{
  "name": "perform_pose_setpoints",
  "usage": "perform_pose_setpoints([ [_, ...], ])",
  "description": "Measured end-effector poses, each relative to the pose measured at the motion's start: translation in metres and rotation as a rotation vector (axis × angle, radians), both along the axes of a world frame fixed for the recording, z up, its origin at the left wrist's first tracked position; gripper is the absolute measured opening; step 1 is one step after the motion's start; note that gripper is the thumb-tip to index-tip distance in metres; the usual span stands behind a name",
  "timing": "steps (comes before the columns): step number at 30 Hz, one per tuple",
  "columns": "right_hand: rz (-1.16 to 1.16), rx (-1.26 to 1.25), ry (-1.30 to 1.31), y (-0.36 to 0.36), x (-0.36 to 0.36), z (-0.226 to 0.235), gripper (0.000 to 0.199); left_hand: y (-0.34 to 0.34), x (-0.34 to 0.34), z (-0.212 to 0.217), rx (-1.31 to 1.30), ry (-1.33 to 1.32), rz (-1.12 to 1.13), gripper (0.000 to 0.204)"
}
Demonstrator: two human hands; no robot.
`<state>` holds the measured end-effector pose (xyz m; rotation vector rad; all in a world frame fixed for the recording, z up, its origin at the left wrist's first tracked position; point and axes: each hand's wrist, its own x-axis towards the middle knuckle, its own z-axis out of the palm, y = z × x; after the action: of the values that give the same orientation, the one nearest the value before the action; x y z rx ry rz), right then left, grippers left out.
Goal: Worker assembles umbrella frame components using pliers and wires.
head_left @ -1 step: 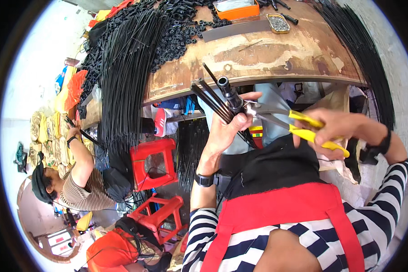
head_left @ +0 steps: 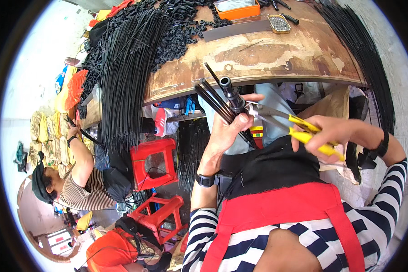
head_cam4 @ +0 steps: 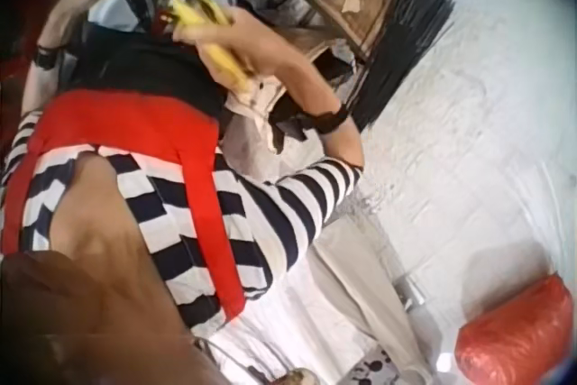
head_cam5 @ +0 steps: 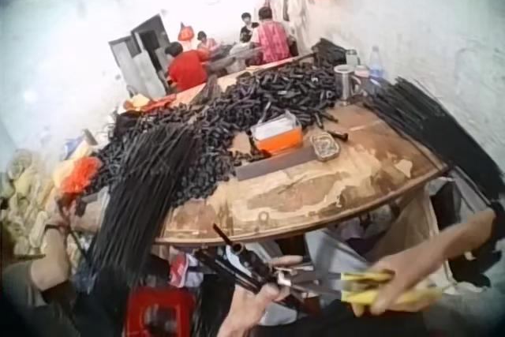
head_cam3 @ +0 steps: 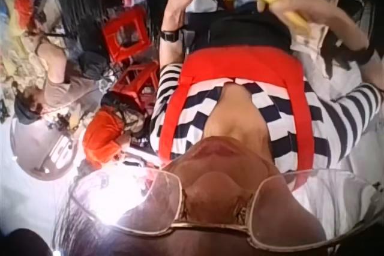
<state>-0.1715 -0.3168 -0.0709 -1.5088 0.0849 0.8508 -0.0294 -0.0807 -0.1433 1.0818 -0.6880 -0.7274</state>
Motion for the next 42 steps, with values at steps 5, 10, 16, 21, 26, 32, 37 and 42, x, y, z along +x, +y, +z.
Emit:
perform_pose_setpoints([
  [5, -0.143, -1.03, -1.217, 0.004, 0.011, 0.014, 0.044, -0.007, -0.001, 0.005, 0.0, -0.014, 0.075, 0.063],
  [10, 0.089, 0.154, 0.27, -0.004, 0.013, 0.011, 0.075, 0.001, 0.006, 0.002, -0.01, -0.046, -0.099, 0.061],
  [16, 0.074, 0.181, 0.4, -0.01, 0.016, 0.018, 0.073, 0.007, 0.008, 0.0, 0.03, -0.019, -0.141, 0.048],
  [21, -0.213, -0.108, -0.144, 0.019, -0.01, -0.012, 0.055, 0.002, 0.003, -0.001, 0.045, -0.037, -0.026, 0.038],
  [26, -0.175, -0.226, -0.183, 0.018, -0.011, -0.012, 0.054, 0.002, -0.001, 0.001, 0.063, -0.029, -0.013, 0.036],
  [32, -0.238, -0.024, -0.061, 0.022, -0.017, -0.02, 0.055, 0.001, -0.001, 0.002, 0.02, -0.05, -0.049, 0.033],
  [37, -0.23, -0.112, -0.03, 0.012, -0.015, 0.019, 0.061, -0.005, -0.002, 0.005, 0.027, -0.107, -0.05, 0.033],
  [42, 0.061, -0.561, 0.102, 0.009, 0.013, 0.102, 0.066, -0.004, -0.004, 0.008, 0.102, -0.186, -0.033, 0.03],
])
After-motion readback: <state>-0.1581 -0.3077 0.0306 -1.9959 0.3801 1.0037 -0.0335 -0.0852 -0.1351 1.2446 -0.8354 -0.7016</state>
